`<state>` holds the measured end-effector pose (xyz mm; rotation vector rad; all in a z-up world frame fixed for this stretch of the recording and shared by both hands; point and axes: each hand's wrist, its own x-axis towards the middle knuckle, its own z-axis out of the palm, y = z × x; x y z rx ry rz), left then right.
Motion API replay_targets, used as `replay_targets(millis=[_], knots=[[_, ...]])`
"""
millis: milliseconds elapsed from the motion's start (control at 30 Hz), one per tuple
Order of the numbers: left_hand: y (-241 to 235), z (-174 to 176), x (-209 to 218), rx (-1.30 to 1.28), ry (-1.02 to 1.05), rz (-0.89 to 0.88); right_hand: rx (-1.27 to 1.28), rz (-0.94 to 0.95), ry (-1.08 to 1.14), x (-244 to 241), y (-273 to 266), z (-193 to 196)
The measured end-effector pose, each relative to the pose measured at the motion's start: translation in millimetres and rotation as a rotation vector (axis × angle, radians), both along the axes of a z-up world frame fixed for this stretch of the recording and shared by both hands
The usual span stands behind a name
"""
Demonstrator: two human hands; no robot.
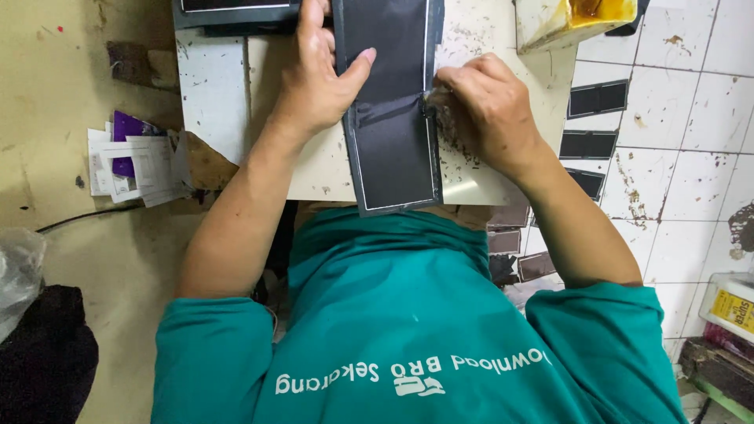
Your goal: Applying edge finish to leather components using a small applicator tool on a workbench
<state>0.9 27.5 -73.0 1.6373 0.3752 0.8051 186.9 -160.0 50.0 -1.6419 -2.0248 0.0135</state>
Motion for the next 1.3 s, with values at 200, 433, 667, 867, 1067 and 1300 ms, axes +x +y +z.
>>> replay_targets(millis=[200,433,667,867,1067,1300], knots=[[-0.4,11.1,2.8,-0.109,-0.106,-0.061,0.041,0.024,0.09,-2.7,-3.4,6.3],[-1.1,13.3,1.2,-0.073,-0.076,-0.062,-0.233,-0.149,0.434,4.9,-10.6,22.2],[-1.2,10.3,-4.3,-0.005,0.023,-0.015,-0.068,-0.132,0.155,6.7,-0.8,-12.0],[-1.8,19.2,0.0,-0.094,-0.013,-0.031,-0.369,-0.102,0.332,-0.9,-16.6,18.0],[-2.0,4.4,-3.4,-0.046,0.048,0.008,-0.219,-0.262,0.479,-13.2,-7.7,9.9],[-0.2,-1.2,-6.4,0.053,0.263,0.106,-0.133,-0.152,0.199,-18.6,-28.9,-6.1]])
